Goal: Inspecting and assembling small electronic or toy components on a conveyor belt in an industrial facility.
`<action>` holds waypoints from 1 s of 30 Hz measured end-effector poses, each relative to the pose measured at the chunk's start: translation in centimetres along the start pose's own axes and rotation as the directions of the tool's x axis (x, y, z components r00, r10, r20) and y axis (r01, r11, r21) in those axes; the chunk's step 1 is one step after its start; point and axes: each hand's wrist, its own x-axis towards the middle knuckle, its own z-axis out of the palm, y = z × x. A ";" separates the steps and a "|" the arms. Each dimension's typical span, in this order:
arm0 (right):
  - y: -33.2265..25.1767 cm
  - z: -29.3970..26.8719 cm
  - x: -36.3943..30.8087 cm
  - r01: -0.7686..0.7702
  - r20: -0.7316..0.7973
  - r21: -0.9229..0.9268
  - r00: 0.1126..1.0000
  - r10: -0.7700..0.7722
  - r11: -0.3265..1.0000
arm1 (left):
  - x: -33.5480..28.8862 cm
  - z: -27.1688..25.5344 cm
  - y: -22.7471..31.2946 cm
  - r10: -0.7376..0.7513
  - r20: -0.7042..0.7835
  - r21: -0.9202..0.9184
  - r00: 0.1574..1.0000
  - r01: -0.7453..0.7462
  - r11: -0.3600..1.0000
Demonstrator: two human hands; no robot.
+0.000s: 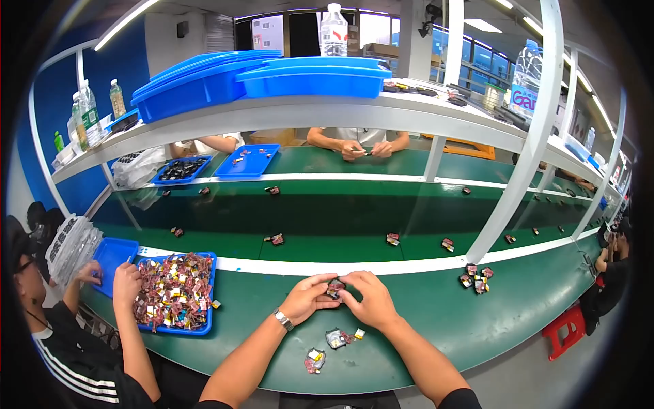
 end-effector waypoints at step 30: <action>19.5 -4.8 5.5 -0.459 -0.061 -0.087 0.888 0.455 0.884 | 0.5 1.2 -0.1 0.611 -0.108 0.920 0.784 -0.155 0.361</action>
